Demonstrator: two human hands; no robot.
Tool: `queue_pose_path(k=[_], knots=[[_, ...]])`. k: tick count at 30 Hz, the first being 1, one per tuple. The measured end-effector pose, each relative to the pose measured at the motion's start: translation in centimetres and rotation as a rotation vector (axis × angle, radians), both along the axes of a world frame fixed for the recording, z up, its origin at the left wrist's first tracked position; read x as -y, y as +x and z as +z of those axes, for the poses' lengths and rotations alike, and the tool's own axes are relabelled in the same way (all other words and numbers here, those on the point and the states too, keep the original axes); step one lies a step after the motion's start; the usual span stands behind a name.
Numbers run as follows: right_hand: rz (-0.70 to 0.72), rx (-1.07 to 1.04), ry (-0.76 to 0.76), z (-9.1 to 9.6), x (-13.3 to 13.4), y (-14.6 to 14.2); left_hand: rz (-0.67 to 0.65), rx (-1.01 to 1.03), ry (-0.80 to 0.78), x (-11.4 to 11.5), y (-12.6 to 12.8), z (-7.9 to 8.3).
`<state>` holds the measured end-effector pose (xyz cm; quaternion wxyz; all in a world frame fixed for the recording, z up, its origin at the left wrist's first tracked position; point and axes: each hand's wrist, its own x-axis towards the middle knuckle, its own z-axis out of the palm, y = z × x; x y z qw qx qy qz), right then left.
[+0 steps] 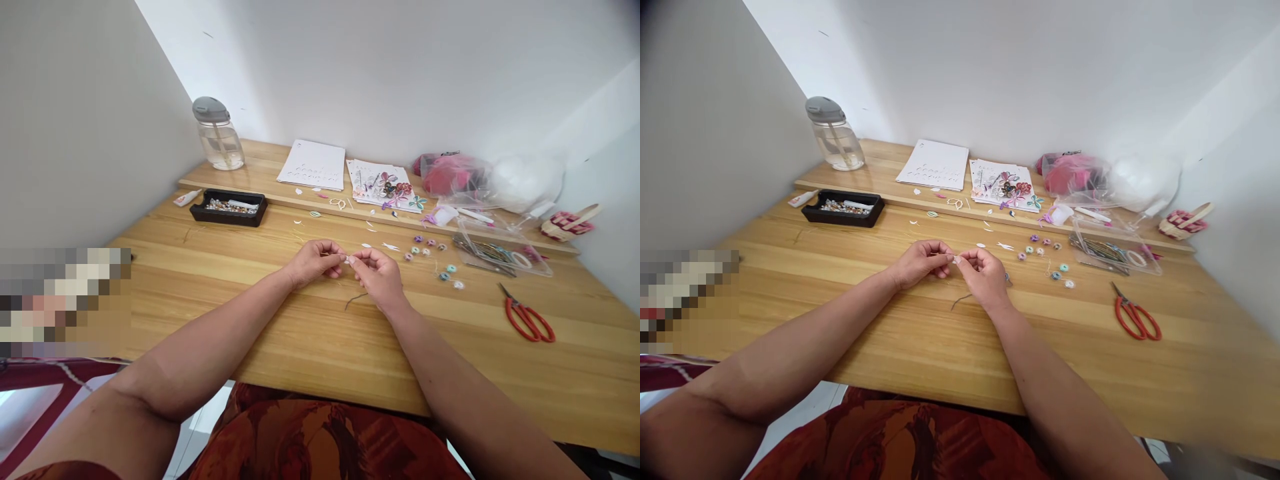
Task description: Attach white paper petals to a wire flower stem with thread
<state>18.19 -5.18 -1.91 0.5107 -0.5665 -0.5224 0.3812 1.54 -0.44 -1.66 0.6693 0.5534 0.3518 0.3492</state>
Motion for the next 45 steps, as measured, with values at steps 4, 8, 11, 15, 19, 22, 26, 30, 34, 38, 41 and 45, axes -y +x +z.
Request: queue_pose_path(k=[4,8,11,15,19,22,26,30,34,38,41,45], knots=[[0.012,-0.086,-0.016,-0.11,-0.14,0.31,0.002,-0.011,0.002,0.09,0.05,0.01],[0.051,-0.168,-0.043,-0.08,-0.19,0.58,-0.008,0.007,0.007,-0.02,0.01,-0.12],[0.073,-0.198,-0.064,0.04,-0.1,0.65,-0.012,0.016,0.003,-0.09,-0.05,-0.11],[0.077,-0.204,-0.082,0.01,-0.04,0.65,0.0,0.029,-0.028,-0.06,-0.11,0.04],[0.086,-0.193,-0.088,-0.09,-0.07,0.68,0.011,0.04,-0.045,-0.04,-0.09,0.05],[0.093,-0.18,-0.072,-0.05,-0.04,0.69,0.022,0.032,-0.045,-0.03,0.0,0.05],[0.112,-0.15,-0.055,0.18,0.1,0.62,0.038,-0.004,-0.035,0.01,0.14,0.18],[0.125,-0.139,-0.064,0.3,0.14,0.54,0.046,-0.025,-0.019,0.07,0.21,0.23],[0.081,-0.089,-0.07,0.14,0.02,0.58,0.035,-0.036,0.008,0.1,0.16,0.16],[0.05,-0.085,-0.068,0.02,-0.08,0.72,-0.009,-0.015,0.028,-0.04,0.05,-0.01],[0.062,-0.114,-0.079,0.15,-0.09,0.77,-0.017,0.029,0.023,-0.22,0.0,-0.25],[0.069,-0.134,-0.097,0.41,-0.04,0.72,-0.018,0.045,0.032,-0.29,-0.03,-0.35]])
